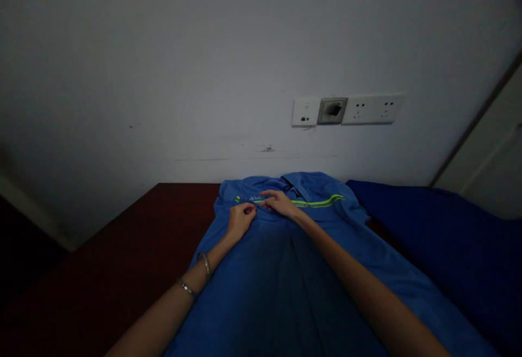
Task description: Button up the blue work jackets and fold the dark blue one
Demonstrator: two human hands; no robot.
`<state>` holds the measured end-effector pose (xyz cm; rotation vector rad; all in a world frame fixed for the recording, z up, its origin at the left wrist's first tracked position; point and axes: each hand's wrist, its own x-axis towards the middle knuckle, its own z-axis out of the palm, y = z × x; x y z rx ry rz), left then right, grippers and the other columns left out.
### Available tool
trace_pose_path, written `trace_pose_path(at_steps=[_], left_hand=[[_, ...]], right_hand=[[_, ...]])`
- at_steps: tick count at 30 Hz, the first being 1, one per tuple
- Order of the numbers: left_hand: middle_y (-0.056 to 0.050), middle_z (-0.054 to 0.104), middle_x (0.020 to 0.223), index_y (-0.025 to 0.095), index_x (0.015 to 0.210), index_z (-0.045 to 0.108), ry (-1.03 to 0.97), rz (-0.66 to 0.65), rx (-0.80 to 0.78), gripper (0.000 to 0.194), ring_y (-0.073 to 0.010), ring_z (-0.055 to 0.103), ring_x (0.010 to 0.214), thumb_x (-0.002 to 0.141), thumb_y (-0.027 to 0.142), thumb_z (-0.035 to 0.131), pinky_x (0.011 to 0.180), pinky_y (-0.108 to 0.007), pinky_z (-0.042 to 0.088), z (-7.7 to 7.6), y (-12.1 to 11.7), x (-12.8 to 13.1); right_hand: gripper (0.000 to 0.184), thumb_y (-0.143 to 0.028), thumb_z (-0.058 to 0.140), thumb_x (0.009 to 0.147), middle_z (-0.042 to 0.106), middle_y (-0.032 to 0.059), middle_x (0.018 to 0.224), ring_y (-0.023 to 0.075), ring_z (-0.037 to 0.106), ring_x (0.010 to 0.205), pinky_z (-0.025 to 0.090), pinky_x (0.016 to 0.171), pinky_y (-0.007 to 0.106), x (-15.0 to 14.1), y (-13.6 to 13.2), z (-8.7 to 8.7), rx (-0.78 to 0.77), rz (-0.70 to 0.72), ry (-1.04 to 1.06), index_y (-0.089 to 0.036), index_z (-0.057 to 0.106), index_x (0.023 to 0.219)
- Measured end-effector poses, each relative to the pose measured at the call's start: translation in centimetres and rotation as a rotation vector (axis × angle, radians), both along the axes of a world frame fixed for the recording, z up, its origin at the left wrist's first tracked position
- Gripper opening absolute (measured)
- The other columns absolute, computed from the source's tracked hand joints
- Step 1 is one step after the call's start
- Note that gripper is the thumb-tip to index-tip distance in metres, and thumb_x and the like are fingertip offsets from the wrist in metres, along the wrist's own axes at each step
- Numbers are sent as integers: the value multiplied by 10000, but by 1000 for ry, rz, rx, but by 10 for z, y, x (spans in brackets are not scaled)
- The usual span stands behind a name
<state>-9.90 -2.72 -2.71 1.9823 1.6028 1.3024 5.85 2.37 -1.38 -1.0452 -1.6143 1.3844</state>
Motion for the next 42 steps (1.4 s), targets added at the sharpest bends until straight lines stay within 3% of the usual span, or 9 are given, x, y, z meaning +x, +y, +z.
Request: trace_pose_path(at_steps=[6, 13, 23, 29, 42], left_hand=[[-17, 687, 693, 144, 747, 691, -36, 0, 18, 157, -123, 605, 622, 680, 95, 557, 629, -222, 468, -3, 3, -2], [-26, 695, 750, 144, 784, 685, -26, -76, -8, 199, -130, 616, 666, 679, 66, 535, 675, -239, 482, -2, 1, -1], [-41, 674, 804, 140, 802, 681, 198, -175, -16, 225, -137, 598, 739, 658, 22, 555, 718, -246, 457, 2, 2, -9], [-51, 648, 799, 147, 788, 682, 303, -159, 26, 176, -155, 581, 784, 723, 66, 540, 762, -272, 446, -3, 3, -8], [-60, 617, 816, 160, 792, 659, 397, -128, 82, 153, -187, 538, 838, 770, 116, 513, 807, -314, 415, -8, 2, -8]], right_hand=[[361, -104, 599, 636, 626, -36, 599, 95, 555, 524, 457, 536, 201, -8, 2, -14, 111, -9, 37, -160, 574, 992], [318, -24, 536, 602, 649, -7, 668, 92, 568, 558, 455, 560, 200, -14, 1, -21, 208, -16, -61, -141, 618, 886], [323, -60, 580, 586, 661, 30, 795, 132, 607, 717, 477, 671, 231, -6, -4, -10, 318, 118, -229, -131, 623, 898], [330, -23, 506, 608, 660, 26, 735, 138, 591, 663, 451, 637, 222, -6, -7, -6, 501, -17, -418, -145, 655, 877], [402, -8, 503, 626, 664, 15, 736, 133, 606, 673, 462, 637, 217, -7, -8, -5, 389, -43, -297, -151, 619, 983]])
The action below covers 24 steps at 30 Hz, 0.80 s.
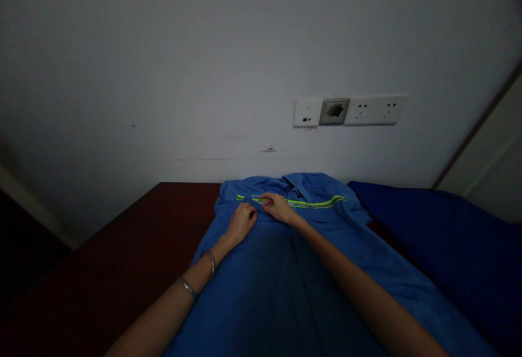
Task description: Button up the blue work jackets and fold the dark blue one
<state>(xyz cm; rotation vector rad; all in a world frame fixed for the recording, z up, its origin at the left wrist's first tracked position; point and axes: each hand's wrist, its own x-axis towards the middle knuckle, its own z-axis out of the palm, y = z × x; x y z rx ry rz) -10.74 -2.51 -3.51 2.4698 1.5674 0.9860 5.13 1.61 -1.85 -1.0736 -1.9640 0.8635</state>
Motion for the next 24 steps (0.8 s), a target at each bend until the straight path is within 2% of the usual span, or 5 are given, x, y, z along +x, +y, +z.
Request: trace_pose_path(at_steps=[8, 19, 24], left_hand=[[-55, 618, 826, 158, 767, 653, -22, 150, -12, 130, -188, 516, 839, 738, 110, 536, 792, -315, 406, 5, -7, 7], [-33, 615, 782, 157, 755, 643, -146, 134, -9, 95, -161, 542, 784, 740, 134, 552, 756, -290, 418, 1, -4, 6], [-32, 621, 779, 158, 746, 634, -154, 141, -20, 100, -154, 549, 762, 760, 155, 535, 725, -269, 416, 4, -7, 7]], right_hand=[[365, -40, 499, 631, 653, -5, 679, 116, 587, 612, 448, 591, 207, -1, 2, -3, -65, 28, 93, -141, 608, 964], [353, -46, 483, 641, 635, -7, 677, 105, 565, 611, 429, 586, 201, -1, 3, -3, -69, 49, 109, -133, 602, 962], [266, -146, 497, 708, 616, -6, 660, 119, 568, 623, 428, 586, 211, 0, 3, 1, -45, 29, 108, -137, 611, 948]])
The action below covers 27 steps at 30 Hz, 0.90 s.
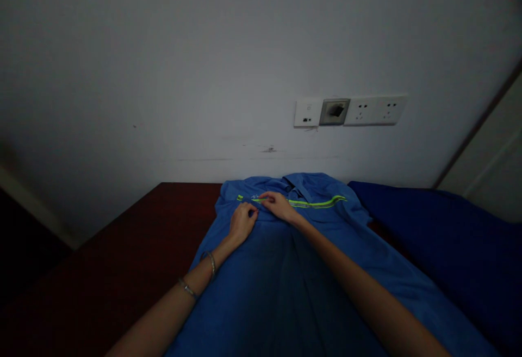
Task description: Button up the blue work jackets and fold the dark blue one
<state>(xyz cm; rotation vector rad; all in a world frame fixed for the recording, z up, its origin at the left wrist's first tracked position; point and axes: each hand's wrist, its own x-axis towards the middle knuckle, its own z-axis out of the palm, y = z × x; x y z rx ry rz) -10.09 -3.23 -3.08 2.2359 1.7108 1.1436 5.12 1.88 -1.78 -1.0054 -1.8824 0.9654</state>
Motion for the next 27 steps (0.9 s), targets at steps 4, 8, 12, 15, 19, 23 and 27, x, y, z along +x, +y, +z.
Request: trace_pose_path(at_steps=[4, 8, 12, 15, 19, 23, 27], left_hand=[[-28, 632, 776, 160, 764, 630, -10, -18, -14, 118, -143, 552, 726, 775, 167, 513, 682, -247, 409, 1, -1, 0], [-20, 634, 745, 157, 758, 628, -23, -15, -10, 126, -134, 552, 689, 778, 171, 505, 654, -235, 403, 0, -1, 0], [-21, 641, 737, 157, 763, 637, -52, -15, -10, 136, -130, 556, 673, 774, 170, 503, 645, -231, 404, 0, -1, 1], [-21, 647, 733, 154, 757, 641, -88, -24, -17, 140, -128, 558, 667, 767, 162, 502, 641, -227, 404, 0, -1, 1], [-11, 642, 692, 148, 739, 648, -146, -34, -29, 151, -118, 549, 629, 751, 138, 498, 616, -215, 395, 1, 0, 3], [1, 621, 624, 141, 702, 655, -213, -15, -47, 147, -110, 529, 573, 716, 121, 511, 574, -207, 376, 1, 1, 3], [0, 614, 599, 138, 668, 654, -278, 6, -56, 128, -113, 529, 562, 688, 118, 529, 568, -209, 381, 0, 3, 3]], right_hand=[[274, -139, 476, 727, 611, -6, 644, 118, 568, 603, 430, 573, 211, 1, -1, 4, -44, -12, 26, -126, 595, 973], [323, -66, 501, 689, 617, -16, 645, 109, 578, 604, 439, 580, 202, 1, 0, 3, -130, -6, 63, -136, 569, 996], [360, -24, 516, 654, 643, -6, 676, 117, 609, 668, 461, 651, 218, 2, 1, 0, -168, 12, 119, -138, 561, 992], [348, -51, 548, 647, 652, -2, 684, 125, 616, 676, 473, 662, 235, 2, 2, -2, -172, 29, 130, -142, 564, 982], [349, -77, 581, 627, 655, 1, 704, 122, 612, 662, 477, 654, 243, 1, 4, -5, -153, 57, 142, -138, 569, 970], [328, -85, 595, 611, 649, -3, 717, 118, 608, 662, 484, 659, 249, -1, 7, -12, -100, 94, 159, -144, 584, 934], [339, -90, 595, 614, 640, -7, 712, 112, 599, 649, 488, 653, 251, -3, 9, -17, -63, 91, 174, -152, 572, 947]])
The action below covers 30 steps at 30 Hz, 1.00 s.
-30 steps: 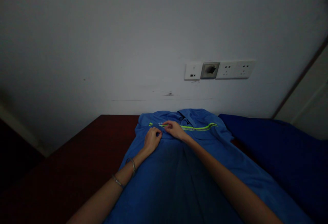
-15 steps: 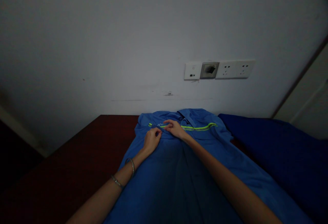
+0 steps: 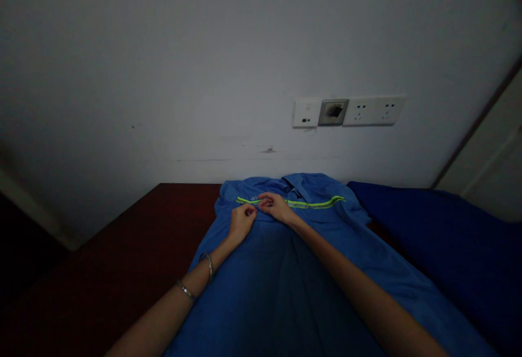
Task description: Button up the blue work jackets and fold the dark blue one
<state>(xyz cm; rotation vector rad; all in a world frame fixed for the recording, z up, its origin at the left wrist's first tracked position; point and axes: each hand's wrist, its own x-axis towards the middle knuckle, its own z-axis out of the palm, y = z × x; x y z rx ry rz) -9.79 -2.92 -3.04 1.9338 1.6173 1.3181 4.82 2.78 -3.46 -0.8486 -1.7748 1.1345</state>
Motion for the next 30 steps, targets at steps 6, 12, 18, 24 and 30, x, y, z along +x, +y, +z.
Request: trace_pose_path(at_steps=[6, 12, 18, 24, 30], left_hand=[[-6, 627, 609, 140, 646, 652, -98, -10, -8, 117, -123, 546, 573, 665, 118, 539, 572, -218, 396, 1, 2, 0], [-5, 621, 599, 142, 643, 645, -183, -29, -10, 85, -126, 549, 564, 648, 131, 561, 563, -221, 402, -1, 3, -2], [12, 582, 587, 145, 646, 587, -294, -84, 0, 37, -116, 538, 561, 631, 123, 562, 560, -212, 400, -6, 6, -1], [58, 520, 544, 174, 643, 432, -413, -98, 27, 148, -97, 522, 527, 603, 101, 554, 519, -182, 369, -6, 5, 1], [73, 513, 511, 193, 751, 399, -534, -88, -14, 182, -96, 509, 465, 673, 214, 562, 461, -172, 340, -7, 5, 2]], right_hand=[[372, -106, 598, 617, 631, -9, 718, 116, 595, 657, 480, 688, 272, -3, -2, 1, 42, -3, 23, -150, 548, 983], [364, -107, 586, 641, 620, 1, 744, 108, 583, 654, 474, 700, 279, -3, -5, 3, 125, -3, -3, -145, 544, 1001], [377, -64, 557, 664, 601, -2, 765, 104, 568, 670, 461, 709, 268, 0, -10, 10, 253, 16, -83, -144, 543, 1032], [401, -28, 528, 697, 604, 1, 788, 112, 555, 698, 442, 709, 254, -1, -15, 18, 365, -12, -220, -161, 537, 1075], [437, -18, 507, 729, 611, 29, 861, 126, 557, 761, 428, 725, 255, 0, -20, 21, 470, -33, -310, -172, 518, 1138]])
